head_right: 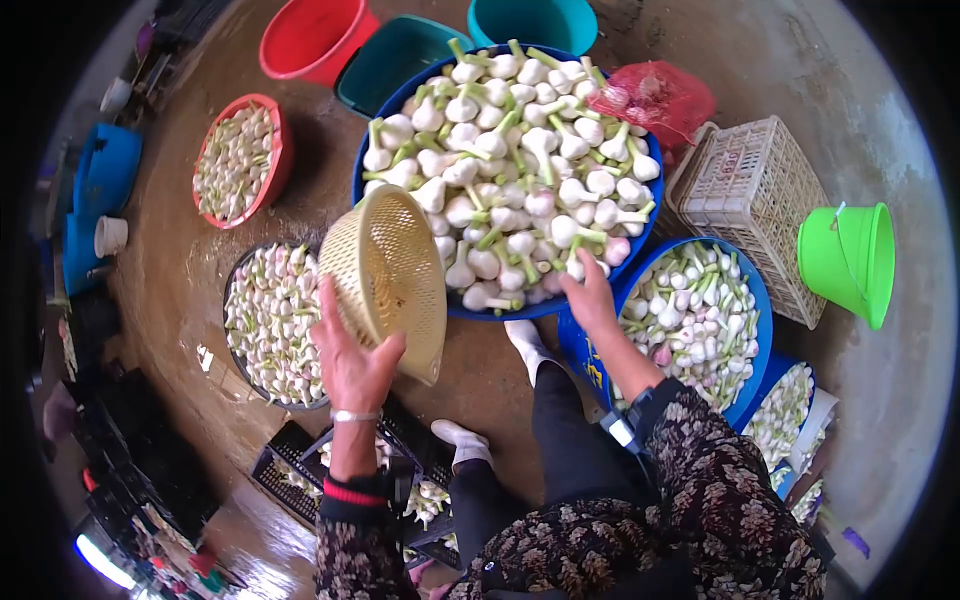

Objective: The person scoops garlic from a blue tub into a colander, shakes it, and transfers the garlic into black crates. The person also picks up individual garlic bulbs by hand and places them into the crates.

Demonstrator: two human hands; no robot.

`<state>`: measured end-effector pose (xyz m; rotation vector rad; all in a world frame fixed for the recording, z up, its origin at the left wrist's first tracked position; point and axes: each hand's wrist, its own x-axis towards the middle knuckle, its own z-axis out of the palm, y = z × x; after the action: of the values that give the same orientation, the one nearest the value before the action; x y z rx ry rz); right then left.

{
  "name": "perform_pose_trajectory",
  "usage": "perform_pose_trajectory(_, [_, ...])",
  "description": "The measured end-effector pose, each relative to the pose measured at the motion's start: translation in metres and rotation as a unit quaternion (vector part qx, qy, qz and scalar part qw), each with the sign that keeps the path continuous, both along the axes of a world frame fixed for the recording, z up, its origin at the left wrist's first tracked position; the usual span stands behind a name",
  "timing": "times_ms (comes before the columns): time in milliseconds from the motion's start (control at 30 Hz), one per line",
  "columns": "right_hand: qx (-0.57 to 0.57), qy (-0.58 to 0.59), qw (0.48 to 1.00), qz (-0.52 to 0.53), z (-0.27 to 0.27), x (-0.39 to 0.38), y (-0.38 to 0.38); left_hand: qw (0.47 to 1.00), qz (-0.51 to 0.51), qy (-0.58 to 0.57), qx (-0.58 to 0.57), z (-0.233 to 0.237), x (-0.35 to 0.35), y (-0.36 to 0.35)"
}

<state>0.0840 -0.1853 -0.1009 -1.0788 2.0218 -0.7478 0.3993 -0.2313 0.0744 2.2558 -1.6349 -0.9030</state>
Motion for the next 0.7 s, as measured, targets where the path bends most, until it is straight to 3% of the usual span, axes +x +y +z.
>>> perform_pose_trajectory(67, [0.044, -0.104, 0.989, -0.094, -0.003, -0.026, -0.017, 0.996, -0.047, -0.071, 0.001, -0.026, -0.031, -0.024])
perform_pose_trajectory(200, [0.074, -0.084, 0.983, -0.145, -0.018, -0.051, -0.042, 0.98, -0.109, -0.162, 0.025, -0.042, -0.091, -0.044])
perform_pose_trajectory(367, [0.078, -0.192, 0.964, -0.168, -0.06, -0.056, -0.058, 0.982, -0.106, -0.12, 0.096, -0.071, -0.108, -0.047])
perform_pose_trajectory(533, [0.059, -0.175, 0.96, -0.21, -0.081, -0.039, -0.06, 0.984, -0.083, -0.093, 0.126, -0.113, -0.117, -0.065])
perform_pose_trajectory(600, [0.047, -0.423, 0.849, -0.313, -0.088, -0.035, -0.065, 0.984, -0.057, -0.098, 0.136, -0.127, -0.122, -0.061])
perform_pose_trajectory(633, [0.091, -0.418, 0.83, -0.357, -0.079, -0.024, -0.067, 0.986, -0.059, -0.081, 0.133, -0.132, -0.129, -0.062])
perform_pose_trajectory(667, [0.031, -0.489, 0.817, -0.304, -0.119, -0.027, -0.061, 0.985, -0.051, -0.093, 0.133, -0.138, -0.137, -0.063])
perform_pose_trajectory(700, [0.037, -0.415, 0.864, -0.284, -0.116, -0.017, -0.062, 0.987, -0.036, -0.081, 0.135, -0.145, -0.138, -0.065])
